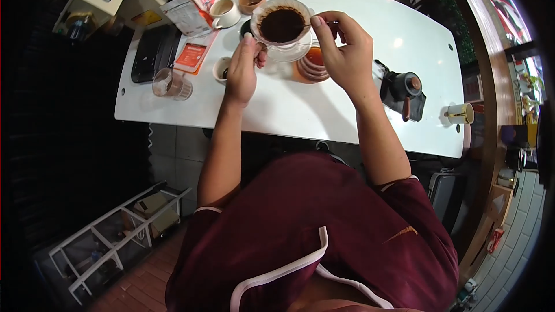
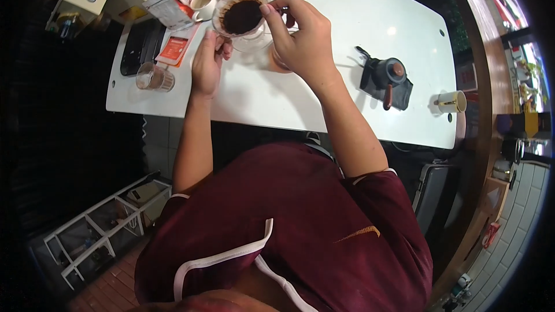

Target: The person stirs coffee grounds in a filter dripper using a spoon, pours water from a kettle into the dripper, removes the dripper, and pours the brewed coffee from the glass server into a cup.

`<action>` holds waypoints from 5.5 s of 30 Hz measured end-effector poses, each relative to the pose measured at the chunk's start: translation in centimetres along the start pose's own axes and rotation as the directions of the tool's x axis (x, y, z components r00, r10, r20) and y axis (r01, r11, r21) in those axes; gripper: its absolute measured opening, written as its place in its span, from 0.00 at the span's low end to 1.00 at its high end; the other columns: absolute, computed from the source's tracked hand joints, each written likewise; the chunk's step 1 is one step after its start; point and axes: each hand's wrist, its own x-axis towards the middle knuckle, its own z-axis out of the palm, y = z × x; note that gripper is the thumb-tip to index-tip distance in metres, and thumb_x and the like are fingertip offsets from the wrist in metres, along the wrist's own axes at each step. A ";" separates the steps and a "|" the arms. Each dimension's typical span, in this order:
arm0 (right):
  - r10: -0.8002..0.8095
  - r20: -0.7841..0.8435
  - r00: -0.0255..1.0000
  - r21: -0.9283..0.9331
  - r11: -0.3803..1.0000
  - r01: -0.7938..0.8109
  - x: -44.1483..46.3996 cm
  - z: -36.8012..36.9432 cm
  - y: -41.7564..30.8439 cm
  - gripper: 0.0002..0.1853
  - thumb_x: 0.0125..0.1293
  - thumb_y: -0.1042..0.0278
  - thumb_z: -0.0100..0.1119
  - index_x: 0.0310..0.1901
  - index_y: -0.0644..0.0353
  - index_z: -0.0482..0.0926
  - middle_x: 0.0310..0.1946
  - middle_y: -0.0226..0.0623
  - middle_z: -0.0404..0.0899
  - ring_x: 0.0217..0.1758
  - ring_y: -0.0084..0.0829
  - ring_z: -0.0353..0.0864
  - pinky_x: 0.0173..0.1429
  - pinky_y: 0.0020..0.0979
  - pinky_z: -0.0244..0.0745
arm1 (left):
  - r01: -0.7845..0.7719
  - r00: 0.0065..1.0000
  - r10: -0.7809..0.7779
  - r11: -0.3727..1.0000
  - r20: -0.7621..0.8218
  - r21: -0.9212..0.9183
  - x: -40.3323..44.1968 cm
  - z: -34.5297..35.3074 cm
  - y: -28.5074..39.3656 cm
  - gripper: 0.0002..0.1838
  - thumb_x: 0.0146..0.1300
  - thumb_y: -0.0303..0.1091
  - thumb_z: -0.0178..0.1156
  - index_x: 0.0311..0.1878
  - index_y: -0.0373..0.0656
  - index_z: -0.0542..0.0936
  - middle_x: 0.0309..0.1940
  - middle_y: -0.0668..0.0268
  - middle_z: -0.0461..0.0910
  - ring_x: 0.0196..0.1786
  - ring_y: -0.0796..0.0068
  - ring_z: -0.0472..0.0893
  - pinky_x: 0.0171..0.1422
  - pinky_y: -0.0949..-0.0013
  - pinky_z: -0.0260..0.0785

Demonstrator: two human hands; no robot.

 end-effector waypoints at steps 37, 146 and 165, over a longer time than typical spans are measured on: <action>0.059 0.497 0.866 0.133 0.981 -0.143 -3.3 11.3 0.5 0.13 0.66 0.63 0.58 0.44 0.66 0.78 0.31 0.46 0.81 0.28 0.35 0.80 0.36 0.32 0.75 | 0.089 0.948 -0.049 0.990 -0.314 0.113 -5.0 -10.5 -3.9 0.22 0.75 0.49 0.35 0.28 0.45 0.65 0.24 0.73 0.63 0.29 0.82 0.61 0.36 0.75 0.55; 0.535 0.161 0.830 -0.027 0.843 -0.538 6.7 -13.7 2.9 0.24 0.74 0.45 0.44 0.26 0.55 0.68 0.20 0.18 0.56 0.22 0.14 0.50 0.26 0.21 0.50 | 0.197 0.980 -0.197 0.968 -0.017 0.155 -1.9 -0.5 9.3 0.26 0.73 0.55 0.43 0.39 0.39 0.77 0.21 0.70 0.73 0.19 0.87 0.66 0.23 0.82 0.55; 0.617 0.142 0.774 -0.126 0.787 -0.604 2.6 -15.9 4.2 0.24 0.74 0.46 0.44 0.26 0.56 0.67 0.21 0.20 0.57 0.23 0.16 0.51 0.27 0.22 0.50 | 0.273 0.961 -0.275 0.946 -0.014 0.173 -3.3 0.0 5.1 0.25 0.72 0.54 0.46 0.39 0.38 0.78 0.21 0.68 0.73 0.19 0.86 0.68 0.25 0.80 0.58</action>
